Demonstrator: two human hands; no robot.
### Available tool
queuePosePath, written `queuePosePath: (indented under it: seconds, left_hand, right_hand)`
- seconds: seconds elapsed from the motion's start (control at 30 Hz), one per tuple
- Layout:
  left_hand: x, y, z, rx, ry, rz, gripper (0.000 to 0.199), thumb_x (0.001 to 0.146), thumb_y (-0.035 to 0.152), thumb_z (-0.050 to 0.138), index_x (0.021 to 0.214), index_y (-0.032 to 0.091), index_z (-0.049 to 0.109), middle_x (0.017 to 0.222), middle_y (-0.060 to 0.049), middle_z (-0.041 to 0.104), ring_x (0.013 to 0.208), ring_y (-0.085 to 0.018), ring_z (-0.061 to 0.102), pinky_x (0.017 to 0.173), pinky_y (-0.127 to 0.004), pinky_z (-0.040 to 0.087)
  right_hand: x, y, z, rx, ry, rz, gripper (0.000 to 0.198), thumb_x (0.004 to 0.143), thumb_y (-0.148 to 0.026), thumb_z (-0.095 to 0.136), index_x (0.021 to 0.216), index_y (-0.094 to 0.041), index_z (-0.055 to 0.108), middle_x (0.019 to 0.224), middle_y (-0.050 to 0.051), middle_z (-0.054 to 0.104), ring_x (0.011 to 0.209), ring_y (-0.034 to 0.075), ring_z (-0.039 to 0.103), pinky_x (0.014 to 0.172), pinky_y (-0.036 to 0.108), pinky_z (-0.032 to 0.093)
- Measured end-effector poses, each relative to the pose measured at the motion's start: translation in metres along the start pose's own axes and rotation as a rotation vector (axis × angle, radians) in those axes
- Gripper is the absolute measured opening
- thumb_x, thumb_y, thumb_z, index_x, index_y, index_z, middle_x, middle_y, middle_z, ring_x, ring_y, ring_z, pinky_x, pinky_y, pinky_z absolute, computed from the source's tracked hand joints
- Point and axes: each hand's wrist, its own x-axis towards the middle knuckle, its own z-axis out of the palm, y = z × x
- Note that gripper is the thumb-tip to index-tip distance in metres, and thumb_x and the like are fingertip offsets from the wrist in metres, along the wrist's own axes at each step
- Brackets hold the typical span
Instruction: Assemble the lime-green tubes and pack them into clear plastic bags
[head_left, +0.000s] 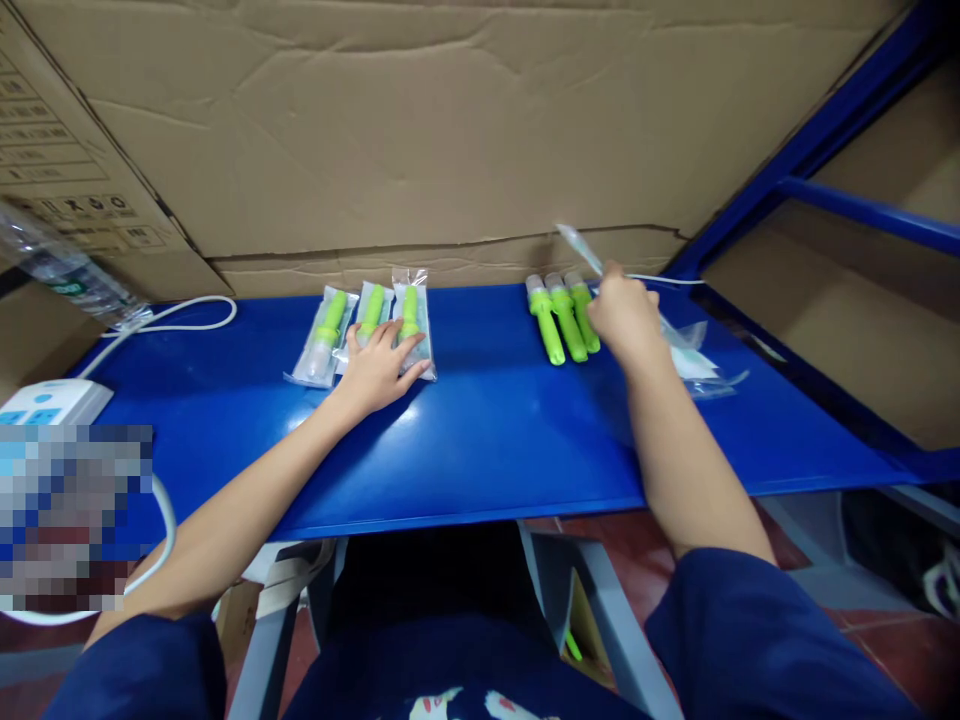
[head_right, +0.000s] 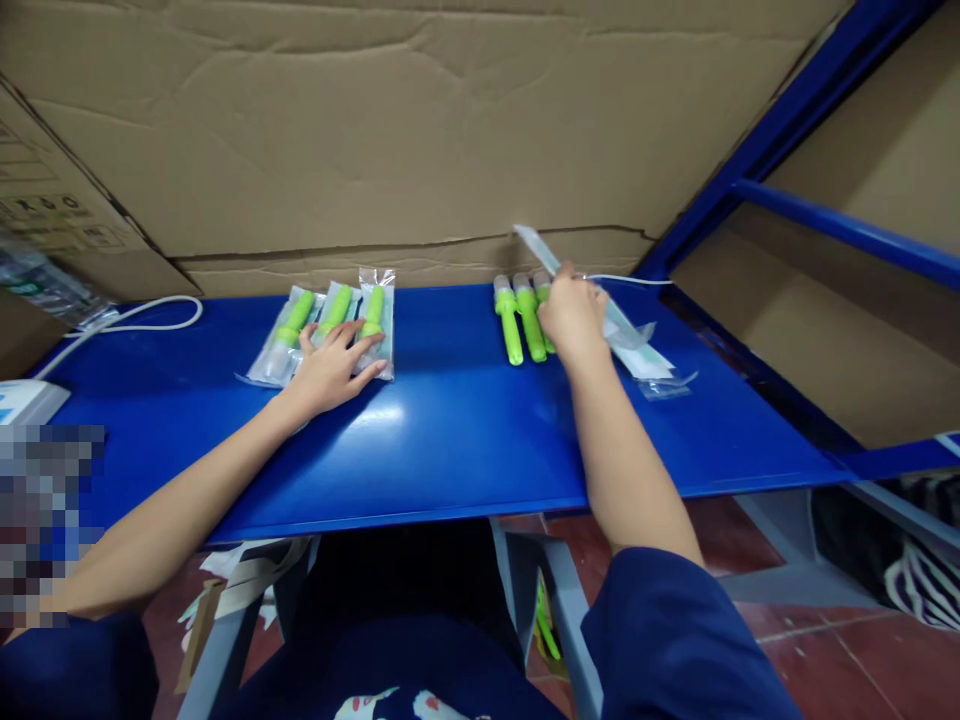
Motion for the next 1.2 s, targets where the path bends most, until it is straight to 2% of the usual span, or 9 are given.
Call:
queuePosePath:
  seconds: [0.2,0.33,0.4,0.5,0.6,0.67,0.8,0.97,1.2]
  left_hand:
    - [0.001,-0.004,0.003,-0.014,0.04,-0.005,0.05,0.106,0.052,0.047,0.146,0.025,0.06,0.171,-0.02,0.036,0.16,-0.039,0.031,0.123,-0.071,0.021]
    - [0.007,-0.011,0.003,-0.093,0.136,-0.063,0.063,0.104,0.056,0.05,0.156,0.021,0.047,0.169,-0.021,0.04,0.156,-0.038,0.037,0.123,-0.064,0.024]
    - [0.009,-0.015,0.002,-0.136,0.218,-0.103,0.074,0.101,0.059,0.053,0.161,0.017,0.038,0.164,-0.023,0.045,0.152,-0.037,0.043,0.122,-0.061,0.027]
    - [0.011,-0.019,-0.001,-0.15,0.335,-0.113,0.08,0.098,0.061,0.056,0.161,0.016,0.035,0.159,-0.023,0.052,0.147,-0.039,0.05,0.12,-0.059,0.028]
    - [0.011,-0.022,-0.005,-0.142,0.392,-0.071,0.061,0.102,0.052,0.052,0.152,0.018,0.048,0.155,-0.02,0.057,0.143,-0.036,0.055,0.119,-0.056,0.03]
    - [0.011,-0.025,-0.009,-0.143,0.371,-0.037,0.043,0.104,0.041,0.048,0.139,0.019,0.061,0.147,-0.016,0.066,0.137,-0.032,0.061,0.117,-0.053,0.034]
    - [0.015,-0.032,-0.016,-0.199,0.267,-0.032,0.034,0.103,0.029,0.047,0.117,0.02,0.076,0.114,-0.01,0.081,0.105,-0.028,0.075,0.102,-0.045,0.048]
    - [0.018,-0.037,-0.024,-0.442,0.3,-0.1,0.03,0.098,0.035,0.054,0.095,0.018,0.079,0.081,-0.005,0.081,0.078,-0.021,0.07,0.08,-0.032,0.054]
    - [0.016,-0.046,-0.04,-0.545,0.323,-0.097,0.039,0.094,0.041,0.063,0.062,0.018,0.064,0.064,-0.004,0.07,0.062,-0.014,0.058,0.065,-0.028,0.046]
  right_hand:
    - [-0.037,-0.041,0.018,0.082,0.184,-0.428,0.065,0.091,-0.003,0.04,0.156,0.006,0.041,0.149,0.034,0.057,0.141,0.042,0.055,0.115,0.061,0.04]
    - [-0.062,-0.057,0.022,0.096,0.121,-0.655,0.065,0.092,-0.003,0.038,0.156,0.001,0.046,0.156,0.025,0.054,0.146,0.035,0.053,0.119,0.054,0.04]
    - [-0.071,-0.063,0.021,0.083,0.082,-0.722,0.064,0.093,-0.003,0.037,0.156,0.001,0.046,0.157,0.025,0.053,0.147,0.033,0.051,0.119,0.053,0.039]
    - [-0.079,-0.068,0.022,0.067,0.057,-0.775,0.063,0.095,-0.004,0.036,0.157,0.002,0.045,0.159,0.024,0.051,0.149,0.032,0.049,0.119,0.052,0.038]
    - [-0.08,-0.071,0.029,0.067,0.041,-0.843,0.061,0.094,-0.003,0.037,0.153,-0.001,0.051,0.157,0.023,0.054,0.147,0.032,0.051,0.118,0.052,0.037]
    - [-0.077,-0.072,0.034,0.089,0.062,-0.877,0.058,0.094,-0.003,0.038,0.147,-0.008,0.06,0.153,0.021,0.059,0.143,0.032,0.055,0.117,0.054,0.036]
    - [-0.07,-0.073,0.037,0.177,0.188,-0.847,0.055,0.094,-0.006,0.042,0.141,-0.023,0.066,0.146,0.015,0.066,0.138,0.033,0.057,0.119,0.063,0.027]
    - [-0.058,-0.066,0.028,0.242,0.302,-0.662,0.061,0.092,-0.011,0.048,0.152,-0.02,0.055,0.15,0.017,0.061,0.143,0.038,0.05,0.119,0.069,0.021]
    - [-0.027,-0.043,0.026,0.268,0.101,-0.506,0.031,0.098,-0.023,0.054,0.125,-0.022,0.07,0.119,0.015,0.077,0.118,0.037,0.065,0.11,0.058,0.04]
